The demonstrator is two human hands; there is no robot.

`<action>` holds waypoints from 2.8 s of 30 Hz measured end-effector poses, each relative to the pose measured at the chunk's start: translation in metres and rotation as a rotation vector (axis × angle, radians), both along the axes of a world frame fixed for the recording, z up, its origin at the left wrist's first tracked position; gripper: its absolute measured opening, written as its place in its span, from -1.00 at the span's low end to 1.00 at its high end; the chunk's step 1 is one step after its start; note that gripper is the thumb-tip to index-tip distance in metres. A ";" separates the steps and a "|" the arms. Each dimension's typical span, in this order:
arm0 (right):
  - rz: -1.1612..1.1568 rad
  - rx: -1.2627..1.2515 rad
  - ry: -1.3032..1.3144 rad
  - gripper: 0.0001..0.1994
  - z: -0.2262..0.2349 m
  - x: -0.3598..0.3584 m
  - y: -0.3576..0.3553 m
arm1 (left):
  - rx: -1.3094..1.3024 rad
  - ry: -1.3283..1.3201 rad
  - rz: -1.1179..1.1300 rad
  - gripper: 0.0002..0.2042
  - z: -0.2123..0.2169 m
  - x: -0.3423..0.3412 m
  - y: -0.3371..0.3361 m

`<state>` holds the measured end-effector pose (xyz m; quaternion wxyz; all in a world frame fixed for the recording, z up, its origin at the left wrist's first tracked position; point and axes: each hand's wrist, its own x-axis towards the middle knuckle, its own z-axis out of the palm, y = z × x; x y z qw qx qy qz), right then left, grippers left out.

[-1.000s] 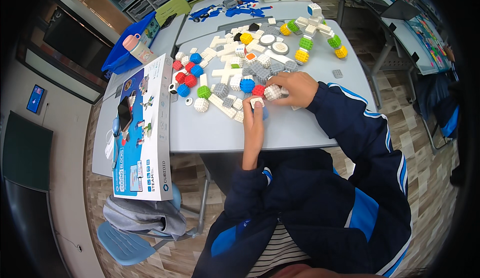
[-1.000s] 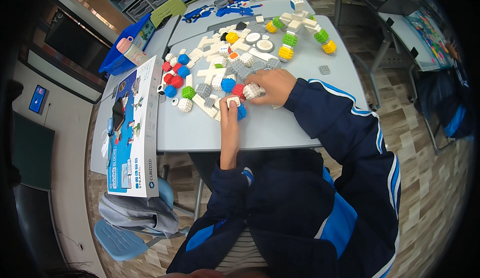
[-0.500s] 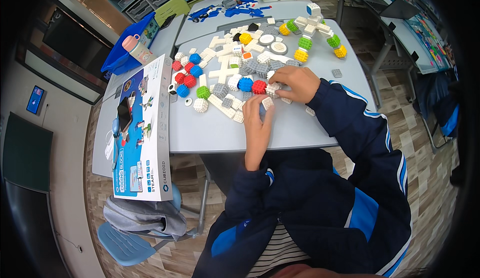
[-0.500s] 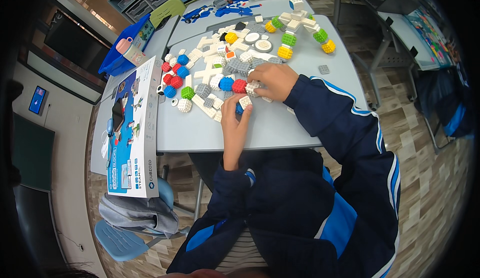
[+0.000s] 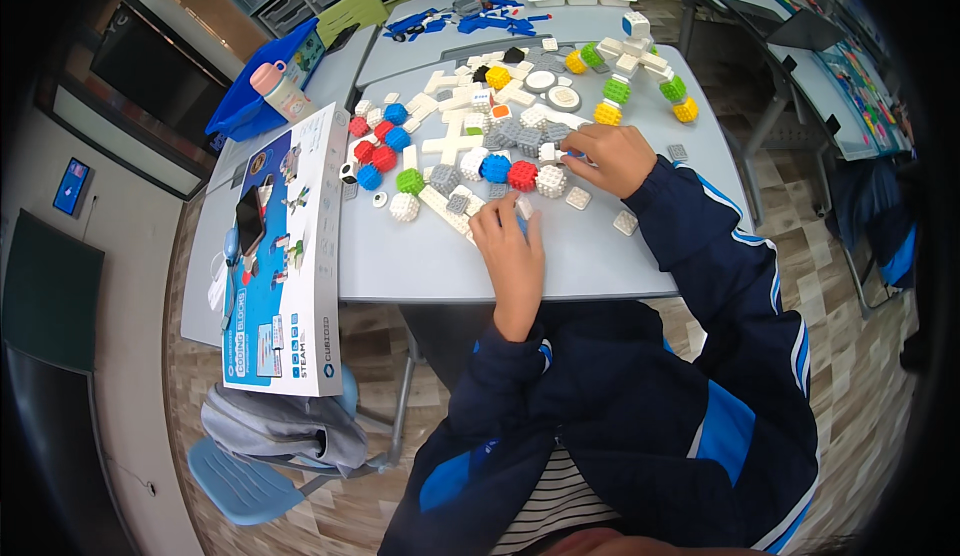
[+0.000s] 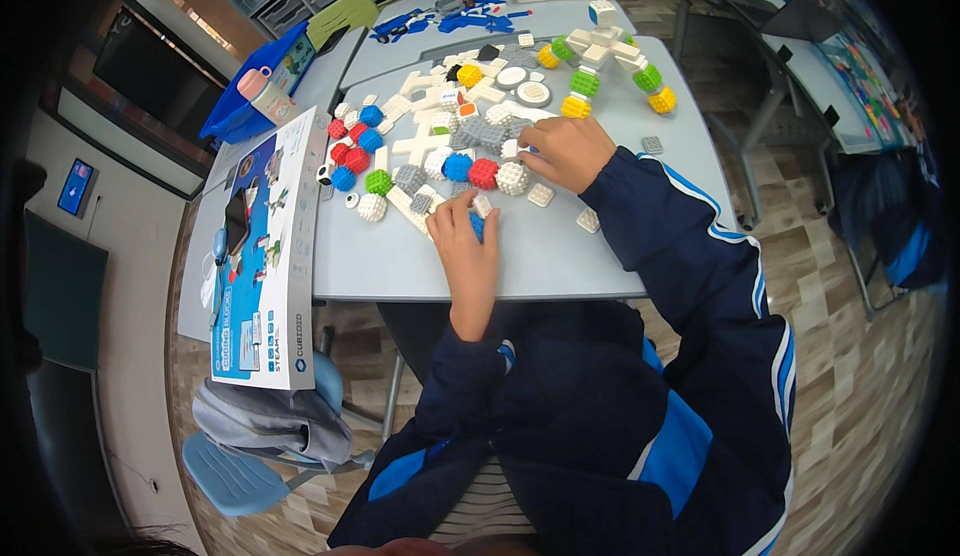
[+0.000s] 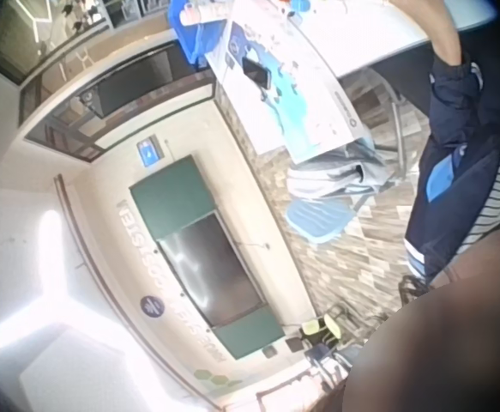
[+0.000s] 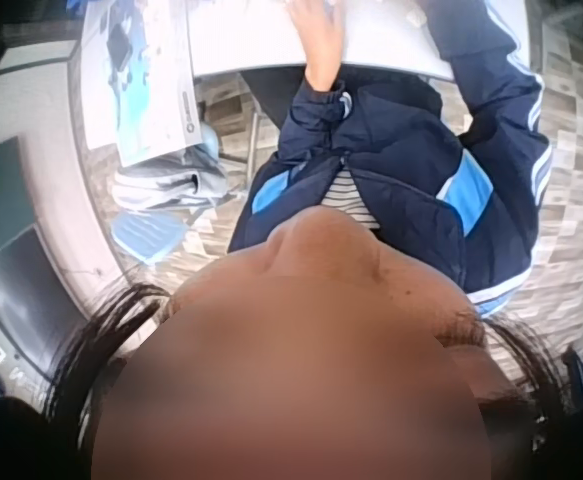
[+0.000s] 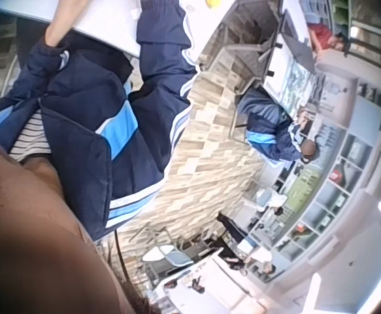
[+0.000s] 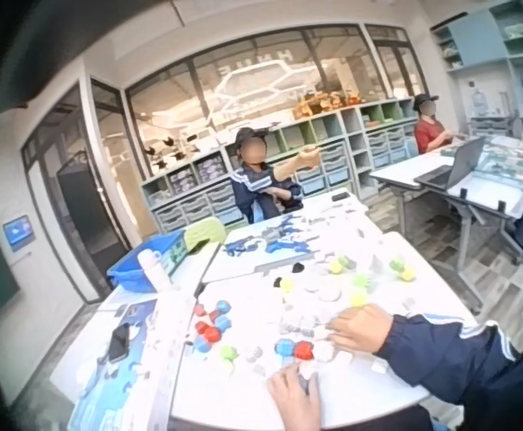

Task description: The person assembles colorful interlocking plastic blocks by hand at a table. They connect various pieces into a small structure, occasionally rearranging and adding more blocks to the assembly.

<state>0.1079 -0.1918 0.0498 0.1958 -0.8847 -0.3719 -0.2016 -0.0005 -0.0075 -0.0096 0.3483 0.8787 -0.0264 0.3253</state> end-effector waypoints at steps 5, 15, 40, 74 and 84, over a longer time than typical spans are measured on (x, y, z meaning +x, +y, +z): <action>0.036 -0.007 -0.019 -0.82 -0.005 0.000 0.004 | -0.019 -0.054 -0.049 -0.60 0.005 -0.001 0.000; 0.100 0.013 -0.095 -0.53 -0.010 -0.001 0.009 | 0.039 -0.143 0.103 -0.55 0.013 -0.002 0.056; 0.427 0.020 -0.068 -0.35 -0.002 -0.020 0.025 | 0.386 0.140 0.003 -0.37 -0.007 0.009 0.051; -0.039 -0.088 -0.116 -0.21 -0.056 0.023 0.024 | 0.631 0.151 -0.603 -0.11 0.037 0.130 0.073; -0.016 -0.094 -0.119 -0.21 -0.058 0.025 0.020 | 0.460 0.034 -0.564 -0.35 0.025 0.125 0.058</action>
